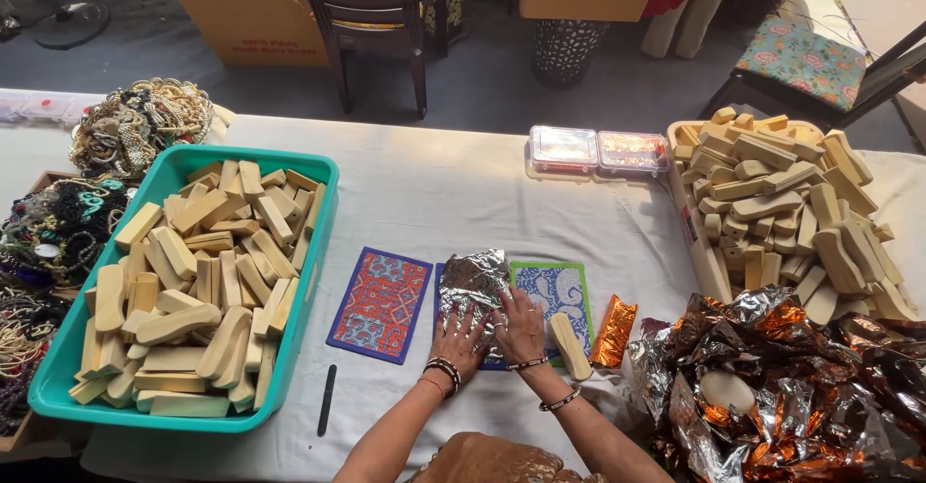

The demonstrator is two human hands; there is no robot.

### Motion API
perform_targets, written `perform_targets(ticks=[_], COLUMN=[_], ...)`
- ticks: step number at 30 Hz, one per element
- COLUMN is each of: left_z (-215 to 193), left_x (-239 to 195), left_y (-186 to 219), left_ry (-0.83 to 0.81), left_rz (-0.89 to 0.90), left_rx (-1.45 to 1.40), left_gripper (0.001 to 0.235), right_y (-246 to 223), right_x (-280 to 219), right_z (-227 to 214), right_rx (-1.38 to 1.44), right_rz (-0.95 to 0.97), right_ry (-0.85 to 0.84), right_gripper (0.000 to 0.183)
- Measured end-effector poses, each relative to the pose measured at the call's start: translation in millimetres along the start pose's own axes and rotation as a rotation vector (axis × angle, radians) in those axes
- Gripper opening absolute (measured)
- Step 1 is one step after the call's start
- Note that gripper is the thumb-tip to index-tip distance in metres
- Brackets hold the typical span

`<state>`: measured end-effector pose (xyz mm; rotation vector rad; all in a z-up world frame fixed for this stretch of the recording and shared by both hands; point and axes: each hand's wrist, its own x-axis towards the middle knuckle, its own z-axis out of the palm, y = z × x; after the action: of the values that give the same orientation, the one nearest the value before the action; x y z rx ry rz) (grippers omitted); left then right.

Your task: The person wipes a wooden block with a white cloth and then wraps it in a sheet of gold foil. They place the wrapped block on a patterned mat and repeat the process with another wooden block, using a silver foil sheet for the second item.

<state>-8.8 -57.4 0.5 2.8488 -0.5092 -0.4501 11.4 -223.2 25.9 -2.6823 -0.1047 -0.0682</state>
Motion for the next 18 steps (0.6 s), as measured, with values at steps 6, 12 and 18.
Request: perform_targets(ticks=[6,12,18], left_z=[45,-2,-10], left_x=[13,-6,-9], left_y=[-11,-4,0], left_ry=[0.040,0.000,0.049], left_rz=[0.041,0.033,0.042], left_rx=[0.141,0.075,-0.005], left_gripper=[0.072,0.072,0.068], right_y=[-23,-3,20], right_x=[11,52,92], right_z=[16,34,28], right_rx=[0.054,-0.300,-0.326], right_rz=[-0.608,-0.434,-0.083], right_ry=[-0.302,-0.408,-0.337], right_gripper=[0.060,0.057,0.060])
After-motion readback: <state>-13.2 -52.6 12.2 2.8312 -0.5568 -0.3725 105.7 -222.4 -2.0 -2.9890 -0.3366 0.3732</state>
